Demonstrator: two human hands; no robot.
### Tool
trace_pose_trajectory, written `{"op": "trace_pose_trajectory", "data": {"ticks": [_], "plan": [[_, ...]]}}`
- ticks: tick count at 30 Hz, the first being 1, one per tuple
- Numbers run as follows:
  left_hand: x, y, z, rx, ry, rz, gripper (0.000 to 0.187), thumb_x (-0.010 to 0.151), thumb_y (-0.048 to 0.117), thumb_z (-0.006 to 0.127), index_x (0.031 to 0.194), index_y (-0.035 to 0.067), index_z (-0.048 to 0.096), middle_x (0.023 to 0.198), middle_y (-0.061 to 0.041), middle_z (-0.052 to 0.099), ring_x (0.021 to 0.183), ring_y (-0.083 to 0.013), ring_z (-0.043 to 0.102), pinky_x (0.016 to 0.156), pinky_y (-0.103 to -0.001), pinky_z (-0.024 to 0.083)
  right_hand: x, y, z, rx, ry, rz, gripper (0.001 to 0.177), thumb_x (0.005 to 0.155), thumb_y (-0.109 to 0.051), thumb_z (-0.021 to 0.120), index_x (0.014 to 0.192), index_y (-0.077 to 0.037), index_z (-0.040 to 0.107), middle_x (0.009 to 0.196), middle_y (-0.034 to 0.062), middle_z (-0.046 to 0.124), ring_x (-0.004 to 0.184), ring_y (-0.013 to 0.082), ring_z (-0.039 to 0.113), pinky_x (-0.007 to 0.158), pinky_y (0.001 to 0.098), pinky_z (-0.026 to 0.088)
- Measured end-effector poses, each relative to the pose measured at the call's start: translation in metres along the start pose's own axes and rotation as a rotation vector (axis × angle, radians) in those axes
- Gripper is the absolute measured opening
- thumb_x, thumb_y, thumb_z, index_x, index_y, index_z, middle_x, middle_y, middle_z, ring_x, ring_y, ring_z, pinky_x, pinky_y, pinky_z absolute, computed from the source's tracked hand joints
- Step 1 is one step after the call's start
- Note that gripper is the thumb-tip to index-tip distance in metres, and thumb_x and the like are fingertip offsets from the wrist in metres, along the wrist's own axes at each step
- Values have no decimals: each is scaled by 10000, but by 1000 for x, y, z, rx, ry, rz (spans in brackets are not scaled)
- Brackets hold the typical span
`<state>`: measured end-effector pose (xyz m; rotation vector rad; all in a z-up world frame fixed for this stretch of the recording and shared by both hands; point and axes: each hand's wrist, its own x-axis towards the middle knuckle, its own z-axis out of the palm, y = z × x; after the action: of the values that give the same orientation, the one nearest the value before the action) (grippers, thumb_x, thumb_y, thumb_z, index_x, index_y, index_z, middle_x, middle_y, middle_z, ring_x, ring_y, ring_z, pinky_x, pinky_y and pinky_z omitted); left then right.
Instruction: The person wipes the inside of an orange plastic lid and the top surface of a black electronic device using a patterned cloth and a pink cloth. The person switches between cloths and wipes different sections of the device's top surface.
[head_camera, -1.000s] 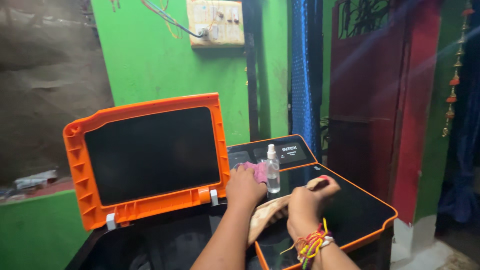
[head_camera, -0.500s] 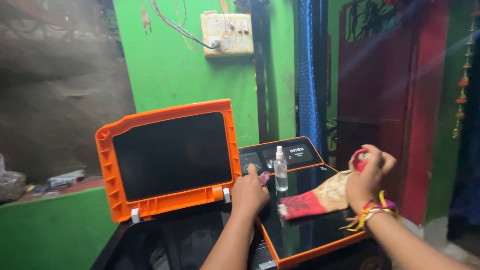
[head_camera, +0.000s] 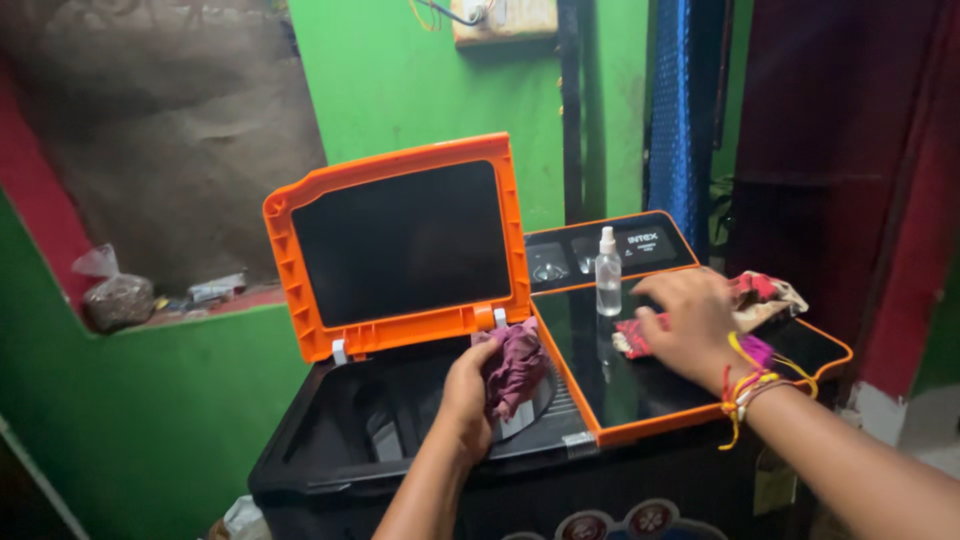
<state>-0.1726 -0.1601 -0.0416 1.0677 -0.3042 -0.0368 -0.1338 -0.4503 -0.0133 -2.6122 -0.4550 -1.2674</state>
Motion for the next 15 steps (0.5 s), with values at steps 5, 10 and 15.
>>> {"op": "trace_pose_trajectory", "data": {"ticks": [5,10,15], "plan": [[-64,-15,34,1134,21,330,374,845,118,652,1215,73,682,1109,-163,722,1064,-342,677,908,-446,516,-6,-67,0,428,-253,-353,315,838,-234,704,1132,-123,725,1080,76,734,1080,266,644,944,402,494],[-99,-8,28,1307,-167,624,489,701,11,591,1177,27,700,1195,-196,712,1213,-376,628,1030,-429,490,2,-85,30,486,-508,-160,445,933,-220,596,1361,-99,580,1159,148,678,1174,305,601,1029,406,466],[-103,3,16,1194,-220,478,558,676,-15,565,1212,38,709,1269,-215,683,1303,-345,587,1076,-388,453,14,-64,59,439,-456,-124,396,966,-200,528,1339,-89,601,1312,148,667,1297,321,570,1102,411,436]]}}
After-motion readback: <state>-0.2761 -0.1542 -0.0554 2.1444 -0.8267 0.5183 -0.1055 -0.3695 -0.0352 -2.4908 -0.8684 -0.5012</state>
